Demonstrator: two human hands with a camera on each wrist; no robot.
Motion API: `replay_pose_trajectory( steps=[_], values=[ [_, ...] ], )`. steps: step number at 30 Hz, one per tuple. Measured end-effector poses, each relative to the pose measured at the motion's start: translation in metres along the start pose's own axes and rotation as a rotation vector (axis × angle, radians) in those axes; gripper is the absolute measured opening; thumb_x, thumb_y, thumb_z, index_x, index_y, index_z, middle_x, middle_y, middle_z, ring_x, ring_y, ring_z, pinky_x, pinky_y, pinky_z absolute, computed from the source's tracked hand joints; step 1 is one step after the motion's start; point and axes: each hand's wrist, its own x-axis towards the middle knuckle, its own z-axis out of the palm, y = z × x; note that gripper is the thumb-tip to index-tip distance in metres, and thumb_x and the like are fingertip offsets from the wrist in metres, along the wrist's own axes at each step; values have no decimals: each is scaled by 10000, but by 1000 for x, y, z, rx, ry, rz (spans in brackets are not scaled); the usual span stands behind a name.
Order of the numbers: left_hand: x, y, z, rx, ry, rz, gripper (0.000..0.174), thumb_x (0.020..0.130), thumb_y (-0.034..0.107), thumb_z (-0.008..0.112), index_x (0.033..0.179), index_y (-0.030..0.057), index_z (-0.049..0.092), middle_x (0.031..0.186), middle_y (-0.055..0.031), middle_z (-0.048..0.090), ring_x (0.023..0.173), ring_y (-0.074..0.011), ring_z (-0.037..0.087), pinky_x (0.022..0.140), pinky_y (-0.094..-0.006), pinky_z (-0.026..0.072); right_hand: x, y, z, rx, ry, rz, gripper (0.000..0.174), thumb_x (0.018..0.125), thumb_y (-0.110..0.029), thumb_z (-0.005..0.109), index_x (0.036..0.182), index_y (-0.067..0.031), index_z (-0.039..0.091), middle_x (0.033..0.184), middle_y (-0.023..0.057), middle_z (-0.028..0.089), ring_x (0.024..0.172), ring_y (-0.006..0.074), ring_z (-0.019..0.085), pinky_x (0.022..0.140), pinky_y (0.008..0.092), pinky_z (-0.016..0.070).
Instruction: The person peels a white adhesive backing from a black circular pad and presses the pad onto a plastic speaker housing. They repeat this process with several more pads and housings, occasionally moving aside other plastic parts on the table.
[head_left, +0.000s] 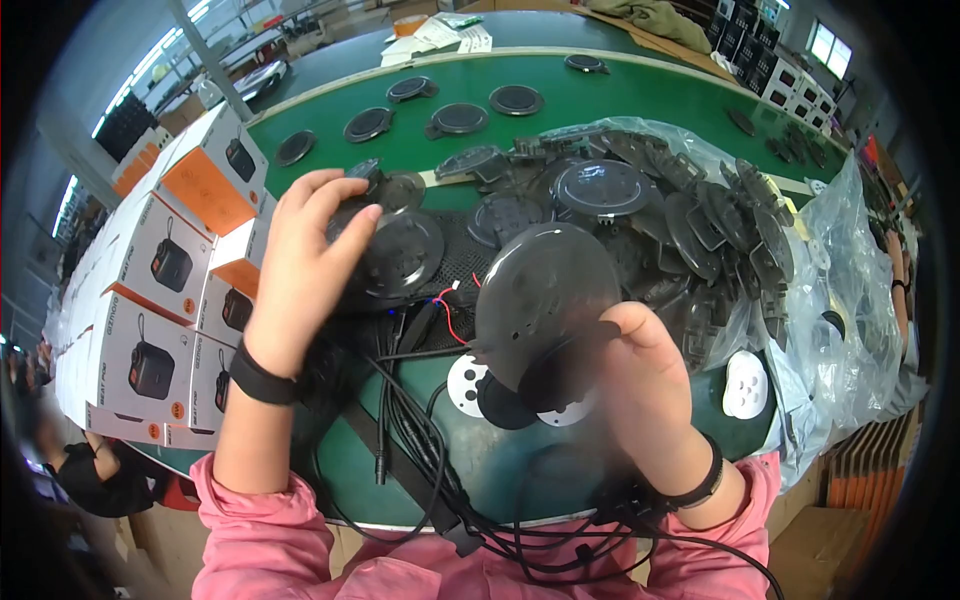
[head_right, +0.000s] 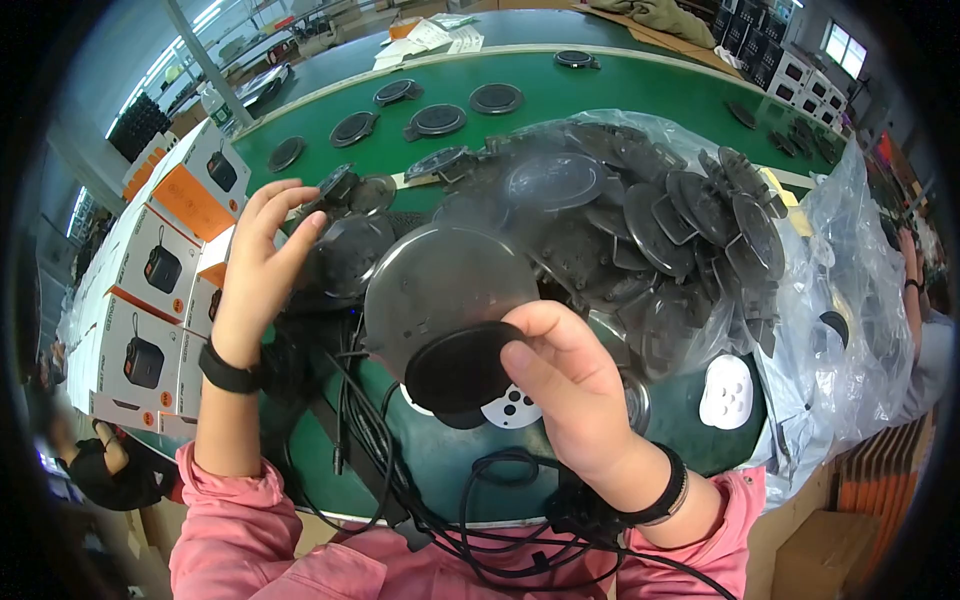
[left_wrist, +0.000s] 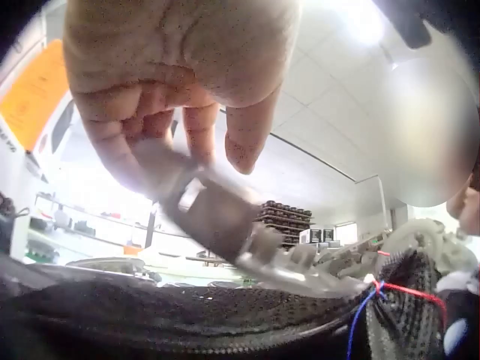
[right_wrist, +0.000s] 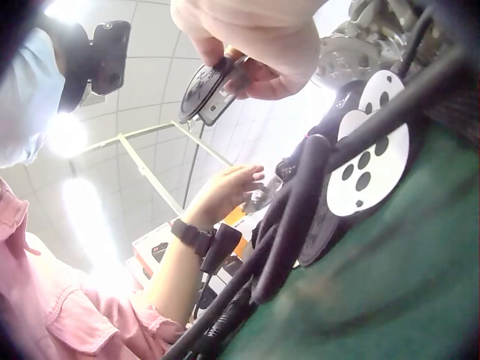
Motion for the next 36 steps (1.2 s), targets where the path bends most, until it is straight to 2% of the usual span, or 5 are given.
replay_pose_trajectory(
  steps=[5,11,14,17,36],
  values=[
    [-27,61,14,-617,-316,261,269,766,134,549,999,0,559,1036,-137,543,978,-281,506,868,-361,371,1,3,6,-17,68,-25,168,872,-36,459,1039,-48,465,1026,56,551,970,131,519,819,275,423],
    [-52,81,29,-1334,-351,-333,269,890,145,455,1098,-21,496,1069,-88,533,974,-145,506,840,-273,403,3,3,0,-351,34,-156,176,828,-33,525,1002,-60,536,1181,93,424,1061,203,455,895,345,368],
    [-56,79,34,-1471,-225,-429,295,904,185,441,1117,-19,459,1058,-88,533,956,-142,521,825,-283,427,7,-2,4,-1213,92,-773,191,658,-64,653,847,-88,634,1161,96,416,1028,296,456,869,376,397],
    [-49,76,38,-1486,-50,-512,334,926,276,379,1088,-6,454,1040,-100,537,927,-171,552,796,-304,455,1,-17,5,-1389,-165,-1100,243,603,-68,672,841,-107,640,1046,70,498,952,260,500,751,345,457],
    [-46,63,21,-1075,-473,-182,225,782,82,440,977,-18,495,919,-73,518,848,-158,482,761,-275,376,5,-20,11,-1223,-82,-644,250,608,19,674,852,-21,632,730,52,604,587,186,558,527,270,412]
  ],
)
